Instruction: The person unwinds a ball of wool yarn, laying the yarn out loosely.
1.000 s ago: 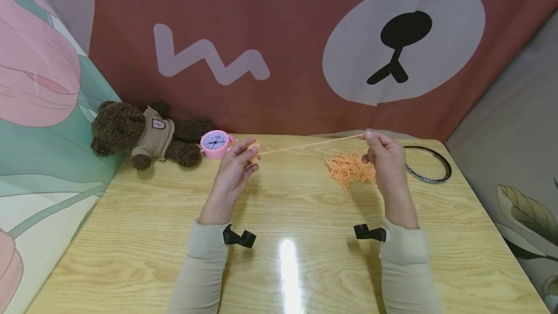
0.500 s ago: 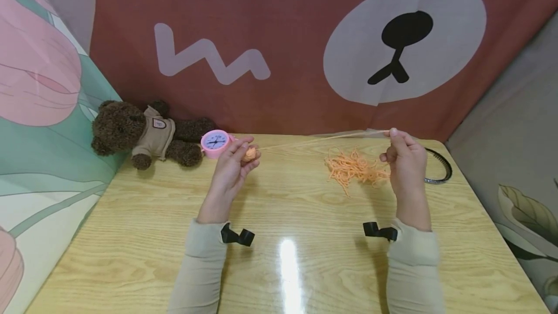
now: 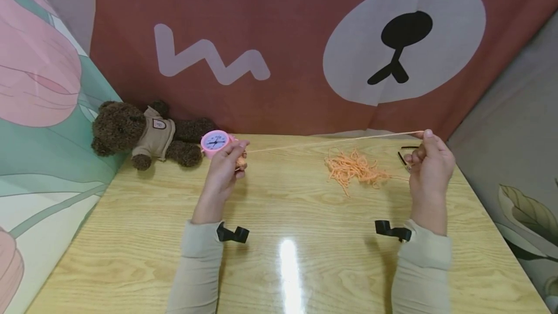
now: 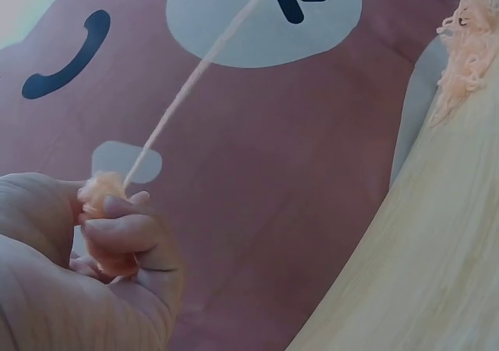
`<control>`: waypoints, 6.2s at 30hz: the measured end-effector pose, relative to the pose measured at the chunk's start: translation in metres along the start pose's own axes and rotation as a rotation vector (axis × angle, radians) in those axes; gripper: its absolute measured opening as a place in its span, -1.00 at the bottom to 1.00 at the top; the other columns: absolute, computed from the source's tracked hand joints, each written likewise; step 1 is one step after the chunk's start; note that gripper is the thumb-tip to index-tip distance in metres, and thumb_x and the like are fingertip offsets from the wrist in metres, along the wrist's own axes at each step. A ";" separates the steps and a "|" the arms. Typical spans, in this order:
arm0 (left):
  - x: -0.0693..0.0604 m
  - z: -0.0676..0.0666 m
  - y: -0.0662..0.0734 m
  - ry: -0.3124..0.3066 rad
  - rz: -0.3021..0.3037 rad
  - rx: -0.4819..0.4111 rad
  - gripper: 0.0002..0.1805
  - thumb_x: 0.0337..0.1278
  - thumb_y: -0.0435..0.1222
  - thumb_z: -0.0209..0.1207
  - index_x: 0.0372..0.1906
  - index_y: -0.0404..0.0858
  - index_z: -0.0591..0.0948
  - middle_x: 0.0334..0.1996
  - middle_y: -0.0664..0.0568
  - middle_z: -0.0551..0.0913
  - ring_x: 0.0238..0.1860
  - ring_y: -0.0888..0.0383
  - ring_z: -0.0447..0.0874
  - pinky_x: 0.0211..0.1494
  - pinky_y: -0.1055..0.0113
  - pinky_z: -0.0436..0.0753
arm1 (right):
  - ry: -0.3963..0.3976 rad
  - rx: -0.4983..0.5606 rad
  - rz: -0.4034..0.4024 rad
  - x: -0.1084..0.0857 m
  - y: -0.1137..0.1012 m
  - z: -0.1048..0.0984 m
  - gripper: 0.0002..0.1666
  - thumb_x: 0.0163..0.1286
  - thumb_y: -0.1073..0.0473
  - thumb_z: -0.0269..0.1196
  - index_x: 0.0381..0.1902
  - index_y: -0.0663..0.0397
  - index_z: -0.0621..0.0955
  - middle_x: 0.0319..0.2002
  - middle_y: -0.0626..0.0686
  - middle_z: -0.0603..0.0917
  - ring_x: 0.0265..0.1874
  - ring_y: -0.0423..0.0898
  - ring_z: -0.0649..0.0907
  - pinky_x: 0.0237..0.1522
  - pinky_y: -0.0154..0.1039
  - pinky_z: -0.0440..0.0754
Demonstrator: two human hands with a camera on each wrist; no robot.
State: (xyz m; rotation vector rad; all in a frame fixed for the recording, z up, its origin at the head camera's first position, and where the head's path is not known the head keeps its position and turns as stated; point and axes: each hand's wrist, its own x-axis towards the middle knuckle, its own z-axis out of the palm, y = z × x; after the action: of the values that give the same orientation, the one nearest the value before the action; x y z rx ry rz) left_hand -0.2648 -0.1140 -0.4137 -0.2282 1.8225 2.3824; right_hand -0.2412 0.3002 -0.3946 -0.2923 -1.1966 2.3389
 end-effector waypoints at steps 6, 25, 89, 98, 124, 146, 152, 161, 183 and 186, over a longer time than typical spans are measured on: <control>0.001 -0.002 -0.001 0.039 0.017 -0.032 -0.66 0.54 -0.22 0.06 0.24 -0.29 0.50 -0.60 0.22 0.41 -0.62 0.38 0.33 -0.66 0.56 0.24 | 0.071 0.113 0.006 0.003 -0.006 -0.014 -0.67 0.36 0.08 0.39 -0.26 0.30 0.64 -0.69 -0.03 0.20 -0.71 -0.12 0.14 -0.64 -0.29 0.46; 0.001 -0.011 0.002 0.034 0.047 -0.207 -0.79 0.64 -0.21 -0.14 0.05 -0.07 0.51 -0.36 0.17 0.43 -0.53 0.36 0.37 -0.59 0.58 0.36 | 0.150 0.243 0.003 0.011 -0.013 -0.028 -0.71 0.47 0.15 0.27 -0.26 0.36 0.61 -0.73 -0.01 0.17 -0.75 -0.12 0.08 -0.69 -0.26 0.40; -0.015 0.043 -0.007 -0.252 -0.014 -0.191 -0.82 0.40 -0.48 0.05 -0.06 -0.18 0.54 -0.24 0.12 0.54 -0.32 0.29 0.54 -0.36 0.53 0.56 | -0.634 -0.469 0.001 -0.051 0.064 0.074 -0.61 0.59 -0.05 0.11 -0.26 0.12 0.67 -0.27 -0.07 0.72 -0.23 -0.17 0.73 -0.07 -0.30 0.74; -0.013 0.039 -0.006 -0.218 -0.012 -0.176 -0.67 0.49 -0.46 -0.12 0.23 -0.37 0.46 -0.12 0.06 0.60 -0.16 0.26 0.61 -0.31 0.53 0.57 | -0.526 -0.405 0.000 -0.039 0.051 0.063 -0.60 0.56 -0.09 0.15 -0.29 0.11 0.65 -0.32 -0.07 0.68 -0.32 -0.17 0.68 -0.09 -0.31 0.73; -0.011 0.027 0.000 -0.165 -0.044 -0.254 -0.76 0.47 -0.45 0.02 0.09 -0.16 0.55 -0.18 0.12 0.60 -0.29 0.32 0.61 -0.50 0.60 0.53 | -0.152 0.072 -0.012 -0.008 0.005 0.015 -0.61 0.43 0.01 0.28 -0.25 0.31 0.61 -0.45 0.08 0.67 -0.53 -0.07 0.64 -0.39 -0.27 0.71; -0.004 0.013 -0.002 -0.078 0.009 -0.129 -0.74 0.45 -0.47 0.07 0.14 -0.28 0.54 -0.29 0.10 0.60 -0.35 0.28 0.63 -0.30 0.53 0.69 | 0.048 0.340 -0.005 -0.001 -0.020 -0.018 -0.67 0.49 0.08 0.24 -0.24 0.31 0.58 -0.51 0.12 0.60 -0.58 0.00 0.55 -0.48 -0.15 0.64; -0.002 0.009 -0.001 -0.038 0.023 -0.184 -0.76 0.45 -0.48 0.06 0.12 -0.28 0.52 -0.25 0.06 0.61 -0.26 0.25 0.69 -0.14 0.48 0.75 | 0.078 0.329 -0.015 0.002 -0.021 -0.022 -0.68 0.49 0.08 0.25 -0.23 0.31 0.58 -0.50 0.11 0.59 -0.58 0.00 0.54 -0.48 -0.15 0.64; -0.002 0.003 0.002 -0.035 0.007 -0.189 -0.76 0.57 -0.34 -0.03 0.17 -0.19 0.52 -0.19 0.12 0.52 -0.39 0.35 0.58 -0.50 0.60 0.55 | 0.115 0.307 0.036 0.007 -0.021 -0.033 -0.69 0.51 0.11 0.23 -0.26 0.31 0.59 -0.52 0.11 0.58 -0.60 0.01 0.51 -0.52 -0.16 0.57; -0.002 0.002 0.006 -0.082 -0.003 -0.333 -0.66 0.51 -0.50 -0.10 0.22 -0.21 0.47 -0.10 0.06 0.39 -0.21 0.25 0.46 -0.23 0.51 0.56 | 0.151 0.157 0.147 0.018 -0.015 -0.048 -0.70 0.51 0.07 0.22 -0.24 0.24 0.65 -0.52 0.06 0.64 -0.59 -0.04 0.58 -0.50 -0.21 0.63; -0.003 0.005 0.005 -0.106 -0.006 -0.308 -0.64 0.49 -0.51 -0.15 0.19 -0.20 0.48 -0.09 0.05 0.40 -0.20 0.25 0.49 -0.24 0.53 0.57 | 0.169 -0.058 0.165 0.019 -0.013 -0.050 -0.69 0.52 0.02 0.21 -0.19 0.17 0.68 -0.46 -0.01 0.68 -0.56 -0.10 0.64 -0.49 -0.28 0.67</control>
State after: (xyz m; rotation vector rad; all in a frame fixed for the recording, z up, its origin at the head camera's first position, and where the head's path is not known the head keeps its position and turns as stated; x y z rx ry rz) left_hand -0.2633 -0.1108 -0.4075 -0.1342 1.4028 2.6079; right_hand -0.2335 0.3513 -0.4131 -0.6173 -1.1990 2.3652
